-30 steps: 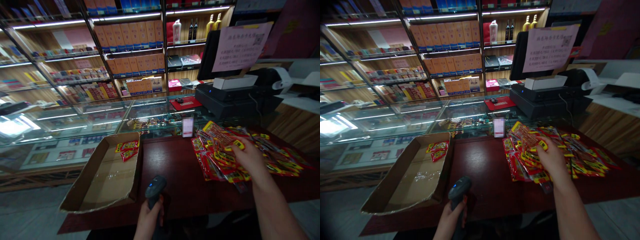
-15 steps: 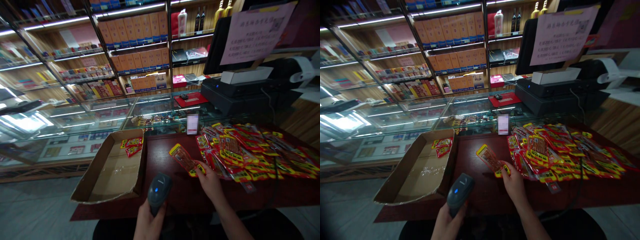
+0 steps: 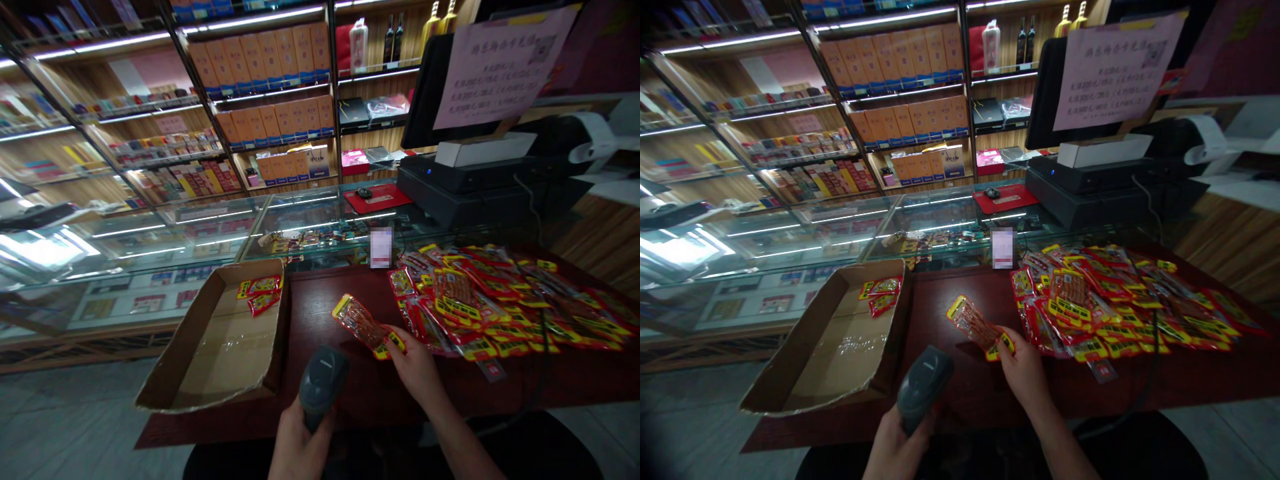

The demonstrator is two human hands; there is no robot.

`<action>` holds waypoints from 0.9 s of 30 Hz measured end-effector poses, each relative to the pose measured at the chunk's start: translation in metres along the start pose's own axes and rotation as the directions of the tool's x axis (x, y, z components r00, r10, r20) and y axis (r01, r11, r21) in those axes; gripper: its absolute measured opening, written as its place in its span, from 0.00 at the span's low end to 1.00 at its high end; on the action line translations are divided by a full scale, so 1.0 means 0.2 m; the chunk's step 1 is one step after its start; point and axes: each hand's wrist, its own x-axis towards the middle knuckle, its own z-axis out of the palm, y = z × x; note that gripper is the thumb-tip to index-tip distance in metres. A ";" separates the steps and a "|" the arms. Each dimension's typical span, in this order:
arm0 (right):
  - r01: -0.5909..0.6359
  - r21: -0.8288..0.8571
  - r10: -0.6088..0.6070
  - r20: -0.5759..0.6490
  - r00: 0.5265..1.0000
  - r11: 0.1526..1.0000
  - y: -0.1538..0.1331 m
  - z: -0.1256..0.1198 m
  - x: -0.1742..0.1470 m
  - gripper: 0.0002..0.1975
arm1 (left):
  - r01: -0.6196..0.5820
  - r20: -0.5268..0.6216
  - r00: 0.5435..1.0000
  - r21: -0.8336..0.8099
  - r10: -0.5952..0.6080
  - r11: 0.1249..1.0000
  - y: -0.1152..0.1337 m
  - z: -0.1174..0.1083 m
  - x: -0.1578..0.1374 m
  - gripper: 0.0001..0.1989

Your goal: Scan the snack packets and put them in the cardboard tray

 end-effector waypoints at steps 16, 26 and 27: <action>0.245 -0.027 -0.223 0.322 0.920 0.969 -0.59 0.36 0.35 0.16 | 0.292 0.088 0.956 -0.420 -0.282 0.859 -0.24 0.04 0.14 0.25; 0.450 -0.356 -0.157 0.615 0.772 0.819 -0.90 1.24 0.70 0.10 | 0.268 0.117 0.963 -0.485 -0.242 0.833 -0.26 0.03 0.14 0.26; 0.467 -0.380 -0.152 0.624 0.767 0.798 -0.91 1.28 0.71 0.09 | 0.265 0.118 0.964 -0.488 -0.238 0.832 -0.26 0.03 0.14 0.25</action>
